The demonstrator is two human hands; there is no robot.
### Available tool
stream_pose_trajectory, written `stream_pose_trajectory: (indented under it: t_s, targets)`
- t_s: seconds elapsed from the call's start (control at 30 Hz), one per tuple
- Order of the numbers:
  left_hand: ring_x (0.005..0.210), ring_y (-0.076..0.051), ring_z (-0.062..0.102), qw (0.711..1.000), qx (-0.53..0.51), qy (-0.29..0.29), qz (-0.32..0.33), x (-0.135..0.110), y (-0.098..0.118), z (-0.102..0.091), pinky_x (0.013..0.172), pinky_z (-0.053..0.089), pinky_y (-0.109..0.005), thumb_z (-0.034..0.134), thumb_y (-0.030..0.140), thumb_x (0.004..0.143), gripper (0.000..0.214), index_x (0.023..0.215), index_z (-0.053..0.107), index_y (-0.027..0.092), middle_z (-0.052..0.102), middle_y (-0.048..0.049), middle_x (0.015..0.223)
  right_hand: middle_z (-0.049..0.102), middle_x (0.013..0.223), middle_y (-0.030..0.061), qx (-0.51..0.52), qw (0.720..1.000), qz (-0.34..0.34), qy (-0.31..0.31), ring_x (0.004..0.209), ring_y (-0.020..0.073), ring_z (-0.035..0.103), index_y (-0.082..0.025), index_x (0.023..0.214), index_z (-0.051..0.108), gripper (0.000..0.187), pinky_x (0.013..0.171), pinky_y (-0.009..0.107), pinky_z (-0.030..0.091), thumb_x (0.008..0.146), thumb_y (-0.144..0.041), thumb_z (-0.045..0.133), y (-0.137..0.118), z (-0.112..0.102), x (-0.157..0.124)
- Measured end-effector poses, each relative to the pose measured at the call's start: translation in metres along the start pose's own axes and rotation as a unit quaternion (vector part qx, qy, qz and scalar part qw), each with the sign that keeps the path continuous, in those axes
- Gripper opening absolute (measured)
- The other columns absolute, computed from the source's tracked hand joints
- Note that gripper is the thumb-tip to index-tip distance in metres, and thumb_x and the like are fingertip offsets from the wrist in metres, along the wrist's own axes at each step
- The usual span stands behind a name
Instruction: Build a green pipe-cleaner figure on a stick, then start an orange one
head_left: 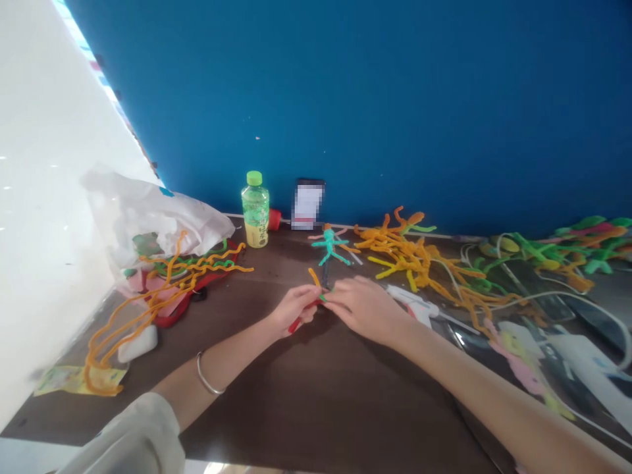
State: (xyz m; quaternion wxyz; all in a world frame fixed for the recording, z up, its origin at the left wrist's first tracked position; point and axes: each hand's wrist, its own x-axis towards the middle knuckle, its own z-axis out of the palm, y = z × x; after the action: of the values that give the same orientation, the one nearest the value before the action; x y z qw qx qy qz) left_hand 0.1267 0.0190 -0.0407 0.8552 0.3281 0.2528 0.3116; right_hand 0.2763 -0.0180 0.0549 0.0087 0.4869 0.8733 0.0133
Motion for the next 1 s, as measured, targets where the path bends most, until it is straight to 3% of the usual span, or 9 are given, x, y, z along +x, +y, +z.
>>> stream_pose_trajectory:
  t_s: [0.3, 0.53, 0.77, 0.87, 1.0]
  targets:
    - [0.032, -0.001, 0.027, 0.998, 0.032, 0.043, 0.040, 0.002, -0.006, 0.001, 0.034, 0.014, -0.016, 0.064, 0.039, 0.068, 0.029, 0.077, 0.053, 0.014, 0.035, 0.0090, 0.043, 0.061, 0.070, 0.0036, -0.099, 0.991, -0.076, 0.041, 0.065, 0.0160, 0.053, -0.016, 0.080, 0.062, 0.013, 0.064, 0.029, 0.027, 0.077, -0.009, 0.051, -0.004, 0.023, -0.007]
    - [0.029, 0.000, 0.028, 0.995, 0.051, 0.052, 0.063, 0.003, -0.006, 0.000, 0.032, 0.014, -0.016, 0.062, 0.045, 0.068, 0.034, 0.074, 0.047, 0.016, 0.042, 0.0084, 0.047, 0.060, 0.071, 0.0064, -0.127, 0.986, -0.090, 0.056, 0.070, 0.0176, 0.052, -0.014, 0.081, 0.062, 0.014, 0.066, 0.030, 0.028, 0.075, -0.007, 0.050, -0.002, 0.028, -0.012]
    - [0.027, -0.001, 0.028, 0.989, 0.108, 0.066, 0.073, 0.009, -0.011, -0.002, 0.030, 0.017, -0.017, 0.062, 0.050, 0.065, 0.038, 0.070, 0.050, 0.014, 0.042, 0.0082, 0.043, 0.060, 0.076, 0.0057, -0.048, 0.997, 0.012, 0.061, 0.067, 0.0155, 0.051, -0.017, 0.074, 0.062, 0.019, 0.063, 0.029, 0.029, 0.083, -0.018, 0.045, -0.001, 0.010, -0.012]
    - [0.028, -0.001, 0.027, 0.993, 0.088, 0.056, 0.057, 0.007, -0.009, -0.001, 0.031, 0.015, -0.017, 0.065, 0.047, 0.064, 0.037, 0.070, 0.054, 0.012, 0.042, 0.0074, 0.042, 0.061, 0.085, 0.0049, 0.060, 0.993, 0.085, 0.054, 0.068, 0.0141, 0.053, -0.018, 0.076, 0.062, 0.020, 0.063, 0.027, 0.034, 0.083, -0.022, 0.044, -0.001, 0.005, -0.011]
    - [0.031, 0.001, 0.026, 0.999, 0.039, 0.023, 0.021, 0.001, -0.003, -0.001, 0.035, 0.014, -0.018, 0.071, 0.039, 0.060, 0.034, 0.073, 0.059, 0.010, 0.046, 0.0056, 0.046, 0.062, 0.080, 0.0023, 0.206, 0.966, 0.154, 0.031, 0.069, 0.0143, 0.055, -0.020, 0.074, 0.062, 0.017, 0.062, 0.025, 0.038, 0.081, -0.027, 0.048, 0.007, 0.003, -0.009]
